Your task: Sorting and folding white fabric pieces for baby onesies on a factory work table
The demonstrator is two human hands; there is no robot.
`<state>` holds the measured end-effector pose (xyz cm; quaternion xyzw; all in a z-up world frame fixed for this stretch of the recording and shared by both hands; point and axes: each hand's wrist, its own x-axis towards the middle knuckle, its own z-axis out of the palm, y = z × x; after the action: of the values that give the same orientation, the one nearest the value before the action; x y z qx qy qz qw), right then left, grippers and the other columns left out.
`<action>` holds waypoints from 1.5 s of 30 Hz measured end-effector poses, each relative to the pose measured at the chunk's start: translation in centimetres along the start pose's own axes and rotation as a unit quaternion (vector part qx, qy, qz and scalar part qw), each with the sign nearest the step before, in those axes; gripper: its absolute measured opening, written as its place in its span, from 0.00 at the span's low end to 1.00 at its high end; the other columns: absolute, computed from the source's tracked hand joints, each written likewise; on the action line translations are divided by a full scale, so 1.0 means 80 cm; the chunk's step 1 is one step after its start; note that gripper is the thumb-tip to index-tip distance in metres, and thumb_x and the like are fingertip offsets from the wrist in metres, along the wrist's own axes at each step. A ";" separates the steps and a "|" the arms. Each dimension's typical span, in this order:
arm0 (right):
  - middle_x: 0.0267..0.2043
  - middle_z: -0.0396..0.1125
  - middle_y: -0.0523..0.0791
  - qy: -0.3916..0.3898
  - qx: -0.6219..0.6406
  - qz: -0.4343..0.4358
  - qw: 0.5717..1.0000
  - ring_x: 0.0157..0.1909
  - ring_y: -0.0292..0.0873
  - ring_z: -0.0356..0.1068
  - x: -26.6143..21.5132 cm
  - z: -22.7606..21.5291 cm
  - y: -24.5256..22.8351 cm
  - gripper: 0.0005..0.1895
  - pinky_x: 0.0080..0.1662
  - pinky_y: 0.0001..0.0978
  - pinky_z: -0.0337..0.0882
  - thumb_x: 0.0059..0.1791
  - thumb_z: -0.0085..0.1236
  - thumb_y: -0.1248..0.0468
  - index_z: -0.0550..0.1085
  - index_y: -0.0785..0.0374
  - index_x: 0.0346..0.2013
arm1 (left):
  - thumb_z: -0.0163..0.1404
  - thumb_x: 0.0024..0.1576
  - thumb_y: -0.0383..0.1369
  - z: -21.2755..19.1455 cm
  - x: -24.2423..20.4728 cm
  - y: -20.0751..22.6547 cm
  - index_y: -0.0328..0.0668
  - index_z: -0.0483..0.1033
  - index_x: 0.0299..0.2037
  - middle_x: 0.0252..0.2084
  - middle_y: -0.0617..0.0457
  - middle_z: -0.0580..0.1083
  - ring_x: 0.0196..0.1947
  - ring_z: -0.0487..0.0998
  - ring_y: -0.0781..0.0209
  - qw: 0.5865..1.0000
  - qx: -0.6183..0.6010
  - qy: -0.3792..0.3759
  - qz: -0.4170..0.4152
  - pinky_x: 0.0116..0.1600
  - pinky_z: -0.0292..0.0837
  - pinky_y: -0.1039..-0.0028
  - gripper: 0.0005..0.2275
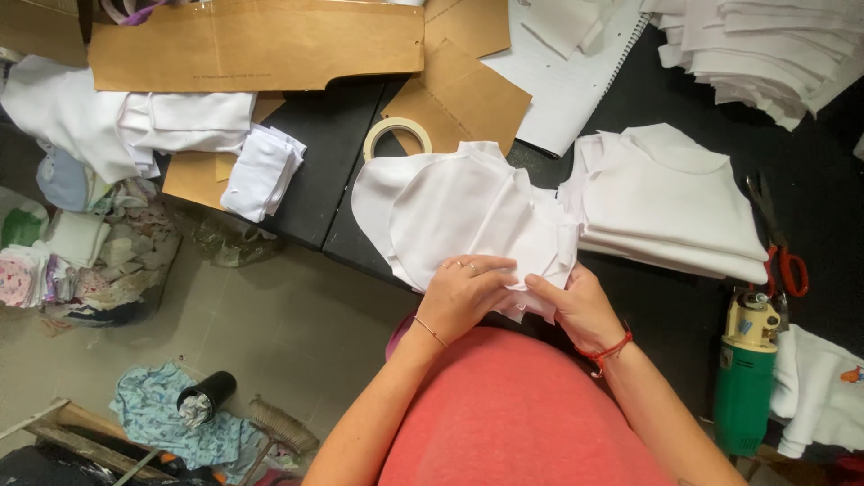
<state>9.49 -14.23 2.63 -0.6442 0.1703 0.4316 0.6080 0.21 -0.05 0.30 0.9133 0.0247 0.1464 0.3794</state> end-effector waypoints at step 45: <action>0.32 0.65 0.50 0.014 0.008 -0.044 0.999 0.30 0.45 0.67 0.030 -0.009 0.022 0.15 0.30 0.40 0.73 0.42 0.51 0.70 0.64 0.70 0.43 | 0.38 0.50 0.18 0.001 0.003 -0.030 0.47 0.70 0.36 0.35 0.57 0.72 0.44 0.71 0.57 0.969 -0.157 0.105 -0.162 0.55 0.59 0.71 0.12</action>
<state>9.81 -14.49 -0.41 -0.6521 0.1533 0.3943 0.6291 0.58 1.64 -1.35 0.8056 0.1890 0.1797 0.5320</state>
